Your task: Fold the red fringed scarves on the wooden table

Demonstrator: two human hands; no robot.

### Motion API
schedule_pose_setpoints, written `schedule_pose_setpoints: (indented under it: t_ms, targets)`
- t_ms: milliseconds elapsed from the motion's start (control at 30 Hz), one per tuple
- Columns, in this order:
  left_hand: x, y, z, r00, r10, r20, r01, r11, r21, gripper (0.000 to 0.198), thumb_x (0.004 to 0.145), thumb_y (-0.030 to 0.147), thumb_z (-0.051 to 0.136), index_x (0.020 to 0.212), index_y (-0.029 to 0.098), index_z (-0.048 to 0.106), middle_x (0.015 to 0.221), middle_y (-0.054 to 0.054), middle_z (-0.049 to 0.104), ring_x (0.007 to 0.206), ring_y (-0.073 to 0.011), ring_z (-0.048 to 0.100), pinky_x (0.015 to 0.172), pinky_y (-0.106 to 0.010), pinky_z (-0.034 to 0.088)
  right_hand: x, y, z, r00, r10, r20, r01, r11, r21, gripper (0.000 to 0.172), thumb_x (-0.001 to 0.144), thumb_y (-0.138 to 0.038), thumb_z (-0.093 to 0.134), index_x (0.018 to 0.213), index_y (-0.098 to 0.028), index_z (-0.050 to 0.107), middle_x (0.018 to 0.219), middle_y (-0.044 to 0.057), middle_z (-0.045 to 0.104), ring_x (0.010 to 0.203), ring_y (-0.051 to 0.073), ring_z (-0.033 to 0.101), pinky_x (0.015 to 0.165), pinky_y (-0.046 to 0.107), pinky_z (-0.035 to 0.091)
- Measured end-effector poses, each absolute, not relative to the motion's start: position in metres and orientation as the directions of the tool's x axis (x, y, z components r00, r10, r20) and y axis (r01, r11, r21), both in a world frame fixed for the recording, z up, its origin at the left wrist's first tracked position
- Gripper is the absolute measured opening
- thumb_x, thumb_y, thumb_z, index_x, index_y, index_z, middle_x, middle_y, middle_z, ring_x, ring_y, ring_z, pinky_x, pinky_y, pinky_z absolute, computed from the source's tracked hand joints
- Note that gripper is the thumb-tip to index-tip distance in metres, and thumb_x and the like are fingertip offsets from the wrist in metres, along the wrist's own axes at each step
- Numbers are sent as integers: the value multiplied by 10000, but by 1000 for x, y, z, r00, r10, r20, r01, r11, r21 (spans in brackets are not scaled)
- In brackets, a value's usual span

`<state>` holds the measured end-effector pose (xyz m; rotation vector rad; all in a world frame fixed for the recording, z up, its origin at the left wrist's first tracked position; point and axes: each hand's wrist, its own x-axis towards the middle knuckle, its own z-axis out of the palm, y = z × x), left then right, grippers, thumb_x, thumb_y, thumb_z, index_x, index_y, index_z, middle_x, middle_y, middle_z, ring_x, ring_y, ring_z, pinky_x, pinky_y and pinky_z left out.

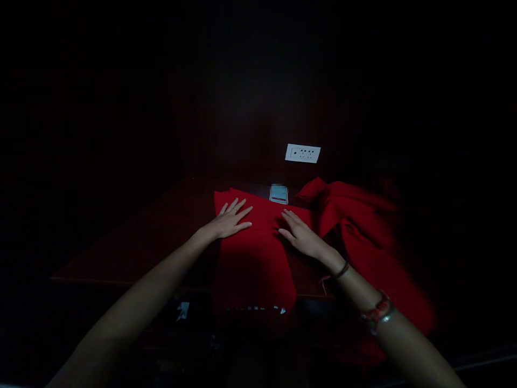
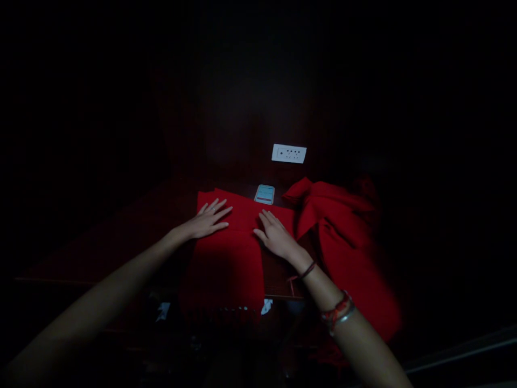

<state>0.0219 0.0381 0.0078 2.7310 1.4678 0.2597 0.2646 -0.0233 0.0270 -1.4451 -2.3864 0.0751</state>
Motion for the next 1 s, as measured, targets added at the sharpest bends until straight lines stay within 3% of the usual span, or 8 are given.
schedule_pose_setpoints:
  t_ms: [67,167,267,433,500,633,867,1000]
  targets:
    - [17,44,6,438,893,102,886,-448,121,646,775,613,139,1320,269,109,1385,-10,-34,1245,-251,-56,988,-431,51,256,-1,29,-429,872,236,853,477,-211,618,821,-481,247,1308,-102,202,1359,113,188,1248,200,117,1007,371,164]
    - [10,52,-2,357,932,-57,929,-348,130,702,746,647,145,1324,252,95,1383,-39,-10,1238,-291,-26,976,-443,91,244,20,23,-494,862,111,842,506,-184,610,811,-530,204,1317,-190,177,1378,68,135,1251,236,61,990,447,135]
    - [6,57,-7,365,925,-106,927,-352,128,758,703,699,143,1322,265,84,1380,-42,-15,1233,-306,-25,973,-442,96,243,22,11,-490,869,-62,866,477,-151,590,796,-573,157,1310,-283,160,1385,27,104,1246,275,40,964,520,88]
    - [6,57,-4,382,915,-129,920,-364,143,805,663,739,147,1319,277,79,1377,-40,-22,1230,-312,-27,973,-445,90,255,19,8,-489,861,-138,868,465,-174,601,775,-611,125,1302,-324,152,1388,10,83,1246,273,36,968,510,67]
    - [7,56,-3,377,917,-132,922,-357,152,810,657,744,142,1319,280,84,1377,-43,-18,1230,-310,-34,974,-445,85,255,24,15,-489,861,-138,863,456,-217,614,772,-614,114,1298,-307,195,1382,18,128,1247,262,67,973,494,86]
    - [7,55,-2,365,921,-139,927,-344,151,826,642,756,145,1318,283,90,1376,-47,-22,1229,-308,-45,973,-451,80,245,39,22,-423,906,34,875,417,-247,649,770,-617,104,1313,-265,166,1382,37,129,1252,246,41,973,483,104]
    - [4,58,-1,336,923,-186,939,-312,147,828,632,760,177,1314,300,83,1371,-40,-35,1223,-319,-49,958,-484,97,240,42,0,-361,922,-143,929,342,-140,664,731,-664,94,1307,-333,101,1392,22,52,1243,291,30,957,523,50]
    - [2,55,1,305,937,-171,948,-281,151,826,643,749,195,1318,287,74,1371,-57,-56,1220,-328,-57,948,-516,80,244,35,4,-341,938,-63,936,332,-120,679,735,-658,95,1316,-305,78,1393,31,38,1243,291,-10,950,537,45]
